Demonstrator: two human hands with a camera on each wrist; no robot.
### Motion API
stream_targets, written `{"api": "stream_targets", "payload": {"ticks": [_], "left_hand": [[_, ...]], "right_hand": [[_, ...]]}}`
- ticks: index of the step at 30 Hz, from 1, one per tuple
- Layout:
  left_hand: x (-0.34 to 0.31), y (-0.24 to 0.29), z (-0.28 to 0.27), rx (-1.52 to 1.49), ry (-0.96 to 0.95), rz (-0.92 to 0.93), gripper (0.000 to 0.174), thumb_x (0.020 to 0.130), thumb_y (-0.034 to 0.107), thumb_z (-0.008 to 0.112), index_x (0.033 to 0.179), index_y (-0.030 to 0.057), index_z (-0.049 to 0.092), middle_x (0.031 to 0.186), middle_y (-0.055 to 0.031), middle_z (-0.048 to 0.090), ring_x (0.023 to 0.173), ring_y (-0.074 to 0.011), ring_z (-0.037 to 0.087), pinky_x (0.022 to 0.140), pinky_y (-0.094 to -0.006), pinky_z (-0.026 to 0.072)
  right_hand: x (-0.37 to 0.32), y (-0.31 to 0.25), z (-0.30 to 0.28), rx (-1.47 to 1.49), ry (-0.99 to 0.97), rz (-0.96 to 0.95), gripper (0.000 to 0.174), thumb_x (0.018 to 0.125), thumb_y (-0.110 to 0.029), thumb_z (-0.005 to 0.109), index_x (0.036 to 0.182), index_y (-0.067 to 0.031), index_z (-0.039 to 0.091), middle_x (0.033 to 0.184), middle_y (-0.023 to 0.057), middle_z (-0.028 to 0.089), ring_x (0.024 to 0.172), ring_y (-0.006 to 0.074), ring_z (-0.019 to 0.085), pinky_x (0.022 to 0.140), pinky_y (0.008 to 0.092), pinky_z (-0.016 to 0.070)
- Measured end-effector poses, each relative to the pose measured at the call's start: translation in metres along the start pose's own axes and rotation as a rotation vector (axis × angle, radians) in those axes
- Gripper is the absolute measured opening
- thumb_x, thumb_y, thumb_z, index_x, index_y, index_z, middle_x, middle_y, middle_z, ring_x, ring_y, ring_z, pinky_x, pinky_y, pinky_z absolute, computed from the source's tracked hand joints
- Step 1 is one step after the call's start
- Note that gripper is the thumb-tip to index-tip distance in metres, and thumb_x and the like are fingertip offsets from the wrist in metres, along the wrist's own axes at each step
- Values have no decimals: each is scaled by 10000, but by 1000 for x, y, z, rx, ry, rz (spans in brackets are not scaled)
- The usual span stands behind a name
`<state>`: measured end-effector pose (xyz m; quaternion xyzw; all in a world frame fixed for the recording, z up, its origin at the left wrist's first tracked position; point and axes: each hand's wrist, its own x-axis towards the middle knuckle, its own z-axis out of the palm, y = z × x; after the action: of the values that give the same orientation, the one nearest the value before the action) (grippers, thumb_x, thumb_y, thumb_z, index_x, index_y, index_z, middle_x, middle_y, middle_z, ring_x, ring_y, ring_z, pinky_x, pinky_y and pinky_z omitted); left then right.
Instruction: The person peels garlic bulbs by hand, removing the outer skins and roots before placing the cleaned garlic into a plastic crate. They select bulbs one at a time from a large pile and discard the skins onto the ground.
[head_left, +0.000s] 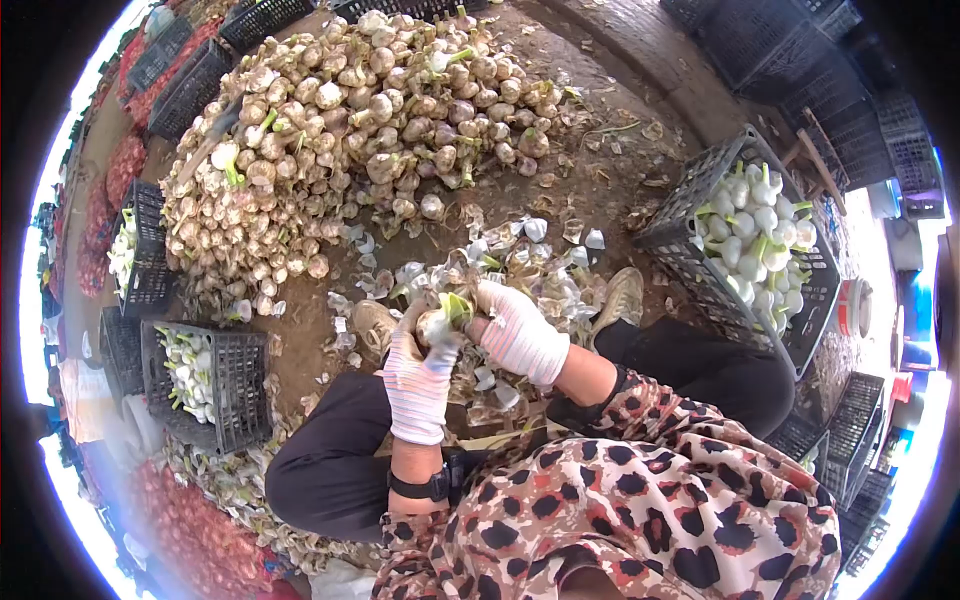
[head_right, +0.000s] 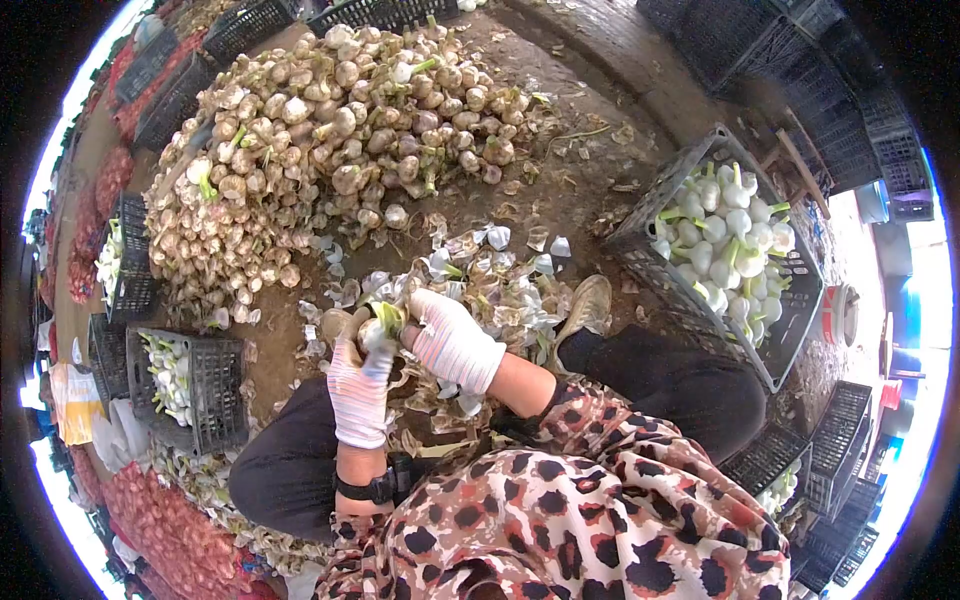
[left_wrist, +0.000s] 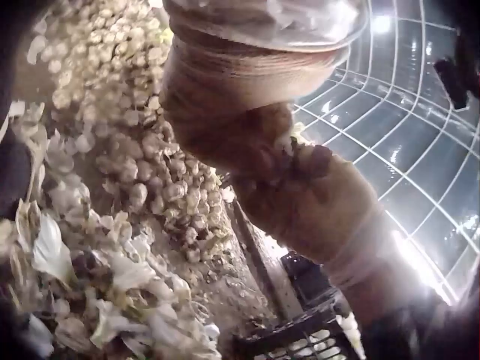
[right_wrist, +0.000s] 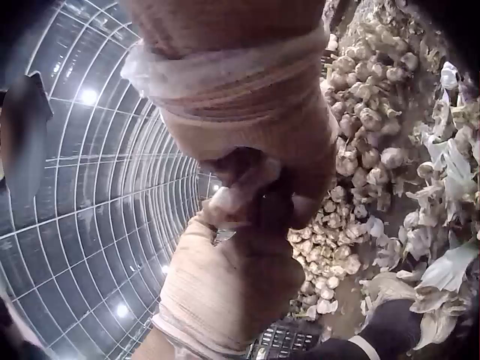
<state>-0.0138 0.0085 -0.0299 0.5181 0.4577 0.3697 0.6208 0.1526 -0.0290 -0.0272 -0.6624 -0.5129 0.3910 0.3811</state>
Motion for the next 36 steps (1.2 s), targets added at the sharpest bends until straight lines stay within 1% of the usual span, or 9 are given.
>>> {"api": "stream_targets", "payload": {"ticks": [7, 12, 15, 17, 25, 29, 31, 33, 36], "left_hand": [[-6, 20, 0, -531, -144, -150, 847, 724, 443, 895, 1349, 8, 523, 1028, -121, 689, 680, -155, 656, 515, -244, 512], [-4, 18, -2, -458, -184, -131, 745, 756, 401, 882, 1320, 69, 526, 922, -39, 638, 688, -143, 618, 523, -256, 469], [-4, 12, -1, -356, -135, -138, 735, 748, 367, 894, 1320, 58, 550, 1026, -50, 665, 766, -134, 644, 565, -239, 508], [-2, 8, -1, -347, -138, -141, 742, 750, 212, 906, 1330, -33, 512, 1169, -113, 650, 1005, -177, 659, 817, -278, 583], [-10, 11, 0, -339, -134, -86, 743, 723, 334, 913, 1280, -14, 567, 1105, -84, 668, 904, -144, 658, 676, -227, 552], [-7, 5, 0, -427, -127, -104, 750, 721, 344, 914, 1279, -19, 568, 977, -93, 680, 698, -142, 643, 556, -232, 521], [-13, 24, 3, -486, -196, -63, 761, 715, 343, 918, 1281, -21, 563, 934, -96, 678, 666, -147, 642, 532, -243, 521], [-9, 31, 7, -498, -194, -97, 791, 693, 324, 930, 1304, -8, 553, 911, -98, 674, 693, -167, 665, 535, -250, 534], [-2, 12, -3, -553, -224, -111, 749, 714, 139, 916, 1338, 10, 522, 1067, -128, 674, 876, -218, 710, 749, -325, 632]], "right_hand": [[7, -7, 9, 1193, 53, 549, 139, 947, -51, 564, 1064, -27, 636, 891, 41, 677, 779, 156, 661, 665, 306, 552], [16, 68, 9, 535, 139, 166, 616, 910, -10, 638, 1487, -54, 426, 1148, 76, 655, 989, 166, 656, 842, 279, 541], [5, 14, -19, 929, -114, 169, 706, 883, -52, 698, 1521, -66, 396, 1185, 99, 643, 1048, 192, 644, 891, 298, 526], [0, -15, -34, 277, -121, -218, 684, 866, -107, 748, 1481, -64, 452, 1191, 99, 647, 1071, 204, 640, 922, 311, 514], [-4, -16, -19, 699, -177, 270, 216, 881, -70, 704, 1091, -21, 712, 943, 61, 718, 856, 116, 631, 780, 300, 527], [5, 9, -3, 58, 87, -13, 171, 887, -62, 643, 1041, -5, 688, 874, 111, 708, 781, 191, 658, 739, 335, 539], [17, 40, -1, -162, 124, 152, 243, 842, -109, 690, 1068, -27, 656, 996, 232, 683, 918, 403, 662, 821, 412, 550], [25, 108, 10, -699, -150, 251, 226, 895, -116, 650, 1105, -42, 614, 1109, 179, 655, 1043, 328, 628, 861, 393, 504], [16, 112, 8, -39, 65, 56, 480, 884, -209, 702, 1304, -15, 574, 1200, 183, 644, 1034, 320, 647, 931, 390, 517]]}}
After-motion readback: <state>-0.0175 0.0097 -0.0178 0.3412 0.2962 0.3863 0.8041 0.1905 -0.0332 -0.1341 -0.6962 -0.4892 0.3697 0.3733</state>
